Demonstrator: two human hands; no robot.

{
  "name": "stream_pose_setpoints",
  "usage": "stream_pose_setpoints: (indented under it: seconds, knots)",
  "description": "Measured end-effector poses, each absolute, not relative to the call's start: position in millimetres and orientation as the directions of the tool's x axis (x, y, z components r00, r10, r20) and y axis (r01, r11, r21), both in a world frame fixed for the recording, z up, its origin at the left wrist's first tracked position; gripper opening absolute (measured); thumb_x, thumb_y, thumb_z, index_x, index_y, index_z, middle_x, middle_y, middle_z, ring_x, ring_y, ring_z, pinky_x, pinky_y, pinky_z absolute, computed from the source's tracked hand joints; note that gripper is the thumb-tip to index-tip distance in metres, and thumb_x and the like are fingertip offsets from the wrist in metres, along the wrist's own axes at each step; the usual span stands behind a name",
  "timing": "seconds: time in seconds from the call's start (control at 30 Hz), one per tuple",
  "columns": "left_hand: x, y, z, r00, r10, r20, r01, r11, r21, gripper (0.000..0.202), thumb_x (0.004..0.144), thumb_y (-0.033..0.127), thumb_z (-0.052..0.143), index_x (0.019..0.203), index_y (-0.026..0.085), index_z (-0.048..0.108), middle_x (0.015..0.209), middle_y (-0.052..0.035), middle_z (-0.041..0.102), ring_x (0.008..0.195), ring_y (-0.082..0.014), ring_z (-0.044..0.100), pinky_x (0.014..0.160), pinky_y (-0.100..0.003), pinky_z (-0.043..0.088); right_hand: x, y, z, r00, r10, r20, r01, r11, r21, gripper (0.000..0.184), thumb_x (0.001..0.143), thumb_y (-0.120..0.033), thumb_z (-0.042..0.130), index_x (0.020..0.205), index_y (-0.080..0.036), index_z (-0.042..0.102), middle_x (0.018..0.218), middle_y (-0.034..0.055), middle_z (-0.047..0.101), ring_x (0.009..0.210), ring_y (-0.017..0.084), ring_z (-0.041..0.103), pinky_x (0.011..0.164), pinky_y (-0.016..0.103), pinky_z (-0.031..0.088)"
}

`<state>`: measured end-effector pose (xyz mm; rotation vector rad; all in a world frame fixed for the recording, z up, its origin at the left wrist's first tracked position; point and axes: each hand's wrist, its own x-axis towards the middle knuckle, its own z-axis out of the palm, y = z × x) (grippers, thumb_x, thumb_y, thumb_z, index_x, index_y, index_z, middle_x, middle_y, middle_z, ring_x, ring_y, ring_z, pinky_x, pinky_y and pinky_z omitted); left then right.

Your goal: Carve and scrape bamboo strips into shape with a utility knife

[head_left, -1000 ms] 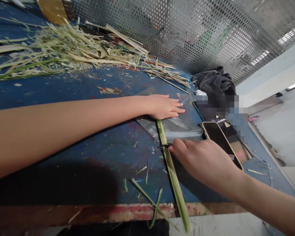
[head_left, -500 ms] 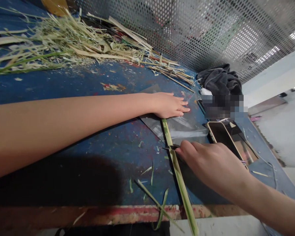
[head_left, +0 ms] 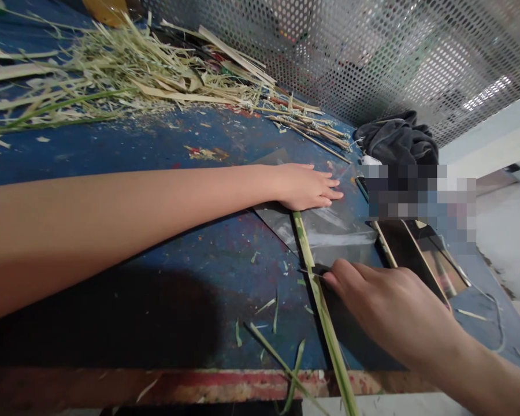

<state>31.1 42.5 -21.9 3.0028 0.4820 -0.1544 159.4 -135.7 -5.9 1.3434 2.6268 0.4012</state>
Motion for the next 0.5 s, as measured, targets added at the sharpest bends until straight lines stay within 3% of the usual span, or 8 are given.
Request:
stream_pose_setpoints:
  seconds: [0.23, 0.5]
  knots:
    - [32.1, 43.0, -22.6, 0.949, 0.306, -0.071, 0.314, -0.936, 0.160, 0.051, 0.092, 0.033, 0.030, 0.143, 0.024, 0.033, 0.153, 0.0002, 0.023, 0.141, -0.0217, 0.019, 0.115, -0.044, 0.017, 160.8, -172.2, -5.9, -0.647, 0.763, -0.011, 0.753, 0.641, 0.147, 0.033, 0.100, -0.026, 0.024, 0.073, -0.024, 0.043, 0.054, -0.0050, 0.050, 0.039, 0.012, 0.047, 0.042, 0.031, 0.022]
    - [34.2, 46.9, -23.2, 0.943, 0.318, -0.100, 0.330, -0.931, 0.156, 0.053, 0.092, 0.037, 0.025, 0.144, 0.026, 0.029, 0.154, 0.0016, 0.019, 0.142, -0.0177, 0.013, 0.115, -0.042, 0.012, 176.1, -220.4, -1.0, -0.665, 0.744, -0.062, 0.727, 0.664, 0.175, 0.030, 0.100, -0.024, 0.026, 0.079, -0.023, 0.046, 0.062, -0.0036, 0.056, 0.049, 0.010, 0.052, 0.047, 0.024, 0.035]
